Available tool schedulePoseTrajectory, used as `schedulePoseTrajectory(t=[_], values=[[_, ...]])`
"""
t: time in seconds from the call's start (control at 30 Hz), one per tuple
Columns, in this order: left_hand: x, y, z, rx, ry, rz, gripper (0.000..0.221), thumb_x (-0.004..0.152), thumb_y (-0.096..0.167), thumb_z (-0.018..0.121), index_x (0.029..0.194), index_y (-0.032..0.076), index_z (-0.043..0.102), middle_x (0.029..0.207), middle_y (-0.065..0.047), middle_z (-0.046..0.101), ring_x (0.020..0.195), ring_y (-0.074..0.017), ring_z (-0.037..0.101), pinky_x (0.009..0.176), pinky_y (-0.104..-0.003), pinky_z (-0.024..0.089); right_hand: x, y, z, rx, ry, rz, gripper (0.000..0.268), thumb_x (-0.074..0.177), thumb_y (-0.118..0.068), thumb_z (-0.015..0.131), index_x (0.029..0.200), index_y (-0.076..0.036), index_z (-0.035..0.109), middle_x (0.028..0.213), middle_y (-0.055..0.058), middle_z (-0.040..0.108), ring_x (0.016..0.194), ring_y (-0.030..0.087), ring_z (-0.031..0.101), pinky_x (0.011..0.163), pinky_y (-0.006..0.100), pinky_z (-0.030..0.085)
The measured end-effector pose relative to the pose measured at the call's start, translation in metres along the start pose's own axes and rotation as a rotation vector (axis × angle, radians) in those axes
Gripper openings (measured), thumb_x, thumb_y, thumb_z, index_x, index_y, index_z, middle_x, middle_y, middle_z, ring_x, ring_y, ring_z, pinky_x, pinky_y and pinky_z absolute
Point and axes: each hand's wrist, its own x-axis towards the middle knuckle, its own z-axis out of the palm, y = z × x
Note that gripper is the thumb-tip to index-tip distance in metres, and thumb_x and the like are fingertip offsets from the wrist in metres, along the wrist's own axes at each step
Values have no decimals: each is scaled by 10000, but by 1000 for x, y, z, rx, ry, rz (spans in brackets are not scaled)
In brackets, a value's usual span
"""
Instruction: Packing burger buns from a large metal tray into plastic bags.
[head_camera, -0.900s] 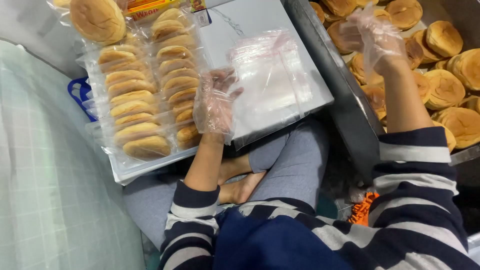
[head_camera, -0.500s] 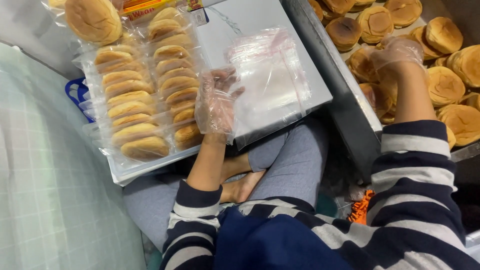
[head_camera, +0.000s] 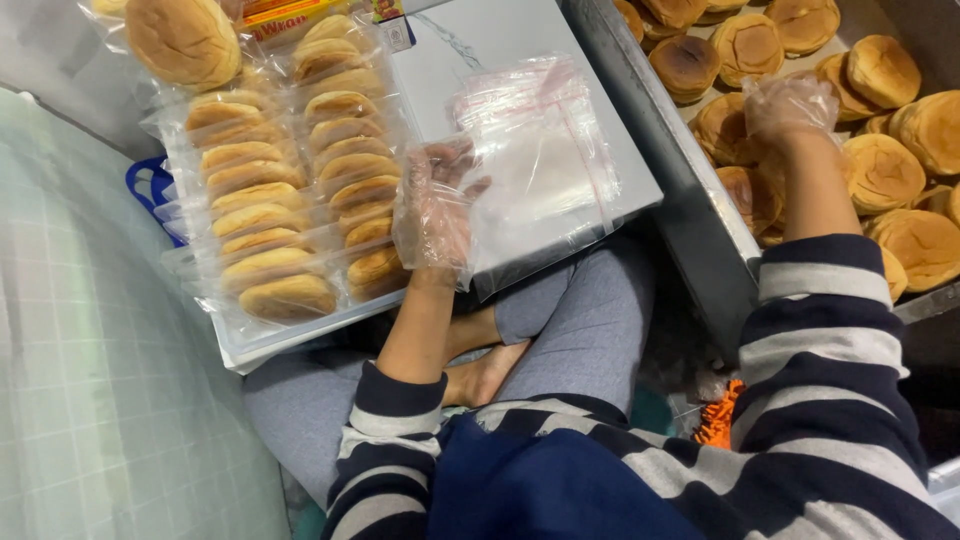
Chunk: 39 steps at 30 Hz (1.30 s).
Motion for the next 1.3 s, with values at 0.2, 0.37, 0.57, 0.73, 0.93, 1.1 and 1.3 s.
schedulePoseTrajectory(t=[0.2,0.37,0.57,0.73,0.93,1.1,1.3], values=[[-3,-1,3,-29,-28,-11,203,858,260,486,817,77,564,960,-101,584,879,-196,531,703,-352,469,-17,-13,-22,220,-19,90,465,984,-263,309,1101,127,533,1087,332,442,976,448,406,858,536,312],[-3,-3,3,-34,-28,-17,191,849,252,501,816,73,559,965,-103,581,882,-199,529,706,-354,463,15,12,9,239,40,117,389,914,-188,457,850,181,562,828,289,555,749,382,543,701,437,447],[0,-5,-1,-47,-32,-23,198,850,253,499,825,68,561,969,-110,578,891,-201,528,703,-351,469,12,9,4,188,-10,-30,296,926,-110,357,850,5,619,771,130,601,535,230,492,525,362,443],[0,-3,-1,-21,-8,-19,207,858,255,483,814,66,557,957,-114,581,860,-198,530,697,-348,473,-31,-15,-52,560,-10,123,320,745,-12,468,1019,-61,625,863,119,616,642,211,540,514,331,429],[1,-4,-4,-36,-21,-22,210,856,267,488,832,72,561,968,-107,586,864,-197,535,700,-352,467,-47,-16,-71,477,-164,108,395,881,-269,547,1178,-12,506,1182,146,495,1065,322,458,918,416,316],[-1,4,6,10,30,-14,212,821,292,525,776,89,565,930,-84,594,850,-195,526,698,-357,451,-28,7,-53,524,-135,131,393,843,-176,589,1211,-75,495,1192,142,470,1059,336,439,892,496,327],[4,-1,0,-7,31,-26,235,849,294,476,791,83,563,935,-96,594,851,-198,532,695,-365,457,36,66,7,756,42,-2,269,869,-129,556,1138,-124,552,1105,19,539,890,162,489,734,311,391]])
